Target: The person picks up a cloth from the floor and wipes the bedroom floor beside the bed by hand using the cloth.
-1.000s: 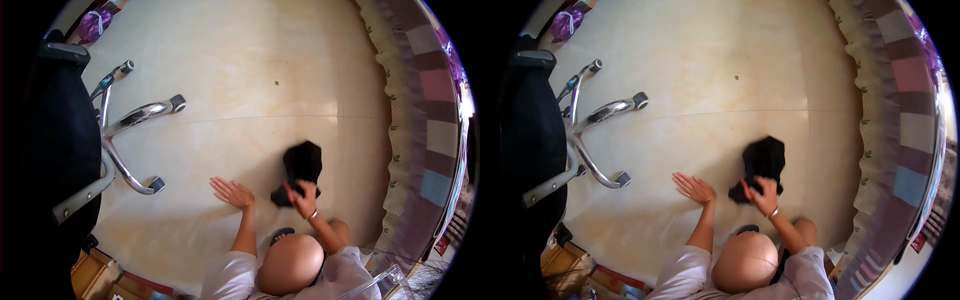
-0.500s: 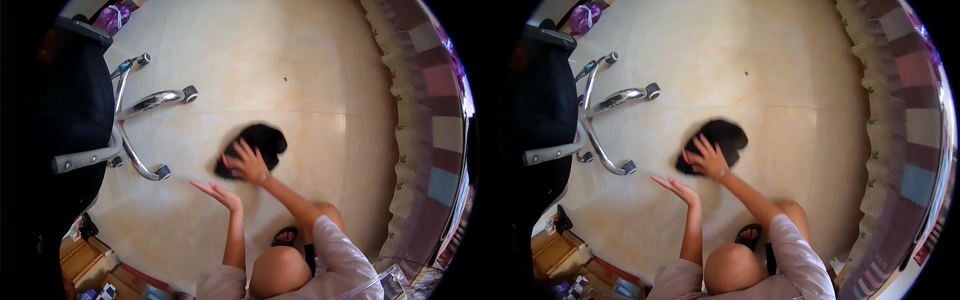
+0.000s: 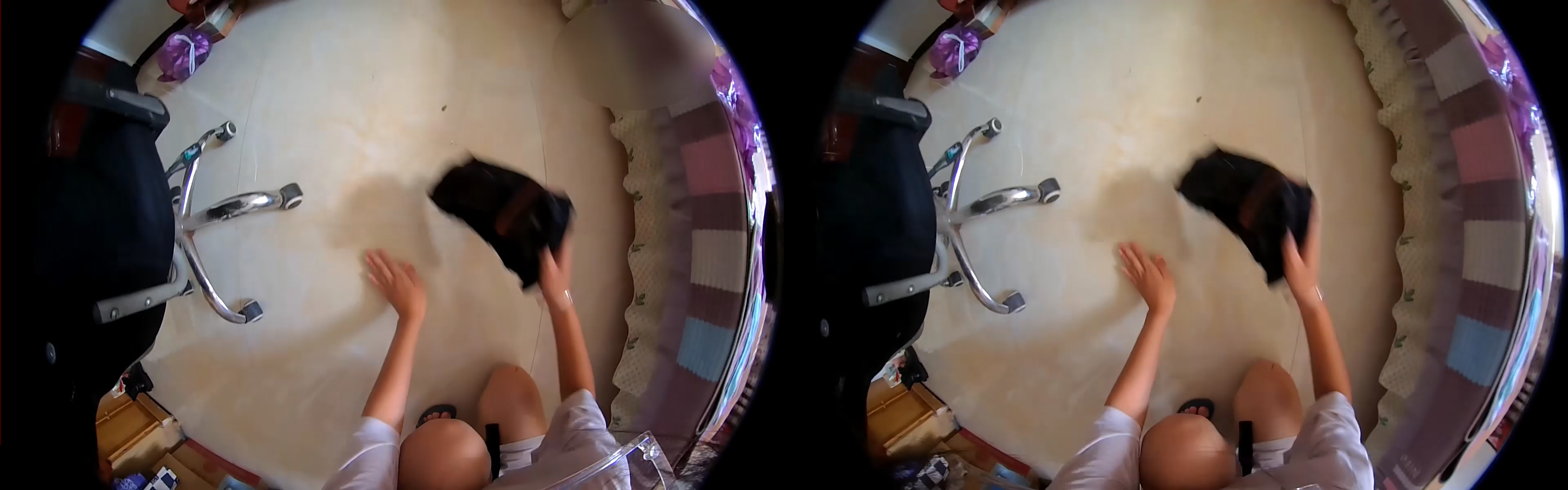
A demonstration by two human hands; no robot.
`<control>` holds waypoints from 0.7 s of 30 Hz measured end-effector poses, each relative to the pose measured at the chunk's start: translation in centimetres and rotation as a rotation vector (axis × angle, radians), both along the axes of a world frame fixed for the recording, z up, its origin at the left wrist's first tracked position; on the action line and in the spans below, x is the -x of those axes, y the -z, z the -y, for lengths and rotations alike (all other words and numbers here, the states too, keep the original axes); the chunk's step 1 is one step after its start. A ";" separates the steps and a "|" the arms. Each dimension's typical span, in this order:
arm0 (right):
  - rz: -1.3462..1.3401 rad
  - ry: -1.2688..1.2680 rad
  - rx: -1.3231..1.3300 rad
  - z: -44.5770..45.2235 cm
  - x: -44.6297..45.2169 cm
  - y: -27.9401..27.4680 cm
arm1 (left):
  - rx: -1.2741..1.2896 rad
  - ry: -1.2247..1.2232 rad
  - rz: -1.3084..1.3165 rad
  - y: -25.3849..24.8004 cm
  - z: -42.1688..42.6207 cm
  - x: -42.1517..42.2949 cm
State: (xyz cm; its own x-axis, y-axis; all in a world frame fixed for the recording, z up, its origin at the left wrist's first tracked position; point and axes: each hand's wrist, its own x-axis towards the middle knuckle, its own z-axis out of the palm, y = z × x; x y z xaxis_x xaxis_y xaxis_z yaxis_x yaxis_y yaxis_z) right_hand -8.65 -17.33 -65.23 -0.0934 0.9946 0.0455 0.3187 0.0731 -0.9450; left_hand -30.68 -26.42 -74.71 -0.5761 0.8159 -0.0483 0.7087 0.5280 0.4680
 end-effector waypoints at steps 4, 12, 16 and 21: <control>0.289 0.081 0.027 10.2 -7.1 -0.6 | 0.014 -0.065 -0.211 2.0 -8.6 -0.6; 0.875 -0.116 0.082 11.6 -2.3 8.4 | 0.014 -0.042 -0.329 1.6 -12.2 -0.4; 0.803 -0.179 -0.049 0.9 5.1 7.9 | -0.081 -0.059 -0.216 1.3 -12.2 0.1; 0.645 -0.129 -0.212 -16.0 15.2 8.7 | -0.119 -0.039 -0.165 0.6 -12.7 0.2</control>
State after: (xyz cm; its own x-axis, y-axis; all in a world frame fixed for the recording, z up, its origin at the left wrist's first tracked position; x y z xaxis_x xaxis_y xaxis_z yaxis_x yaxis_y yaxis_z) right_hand -23.82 -1.36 -73.93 -0.2835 0.9497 0.1331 0.7886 0.3099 -0.5311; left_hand -30.83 -13.76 -75.32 -0.5994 0.7873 0.1446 0.7611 0.5046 0.4075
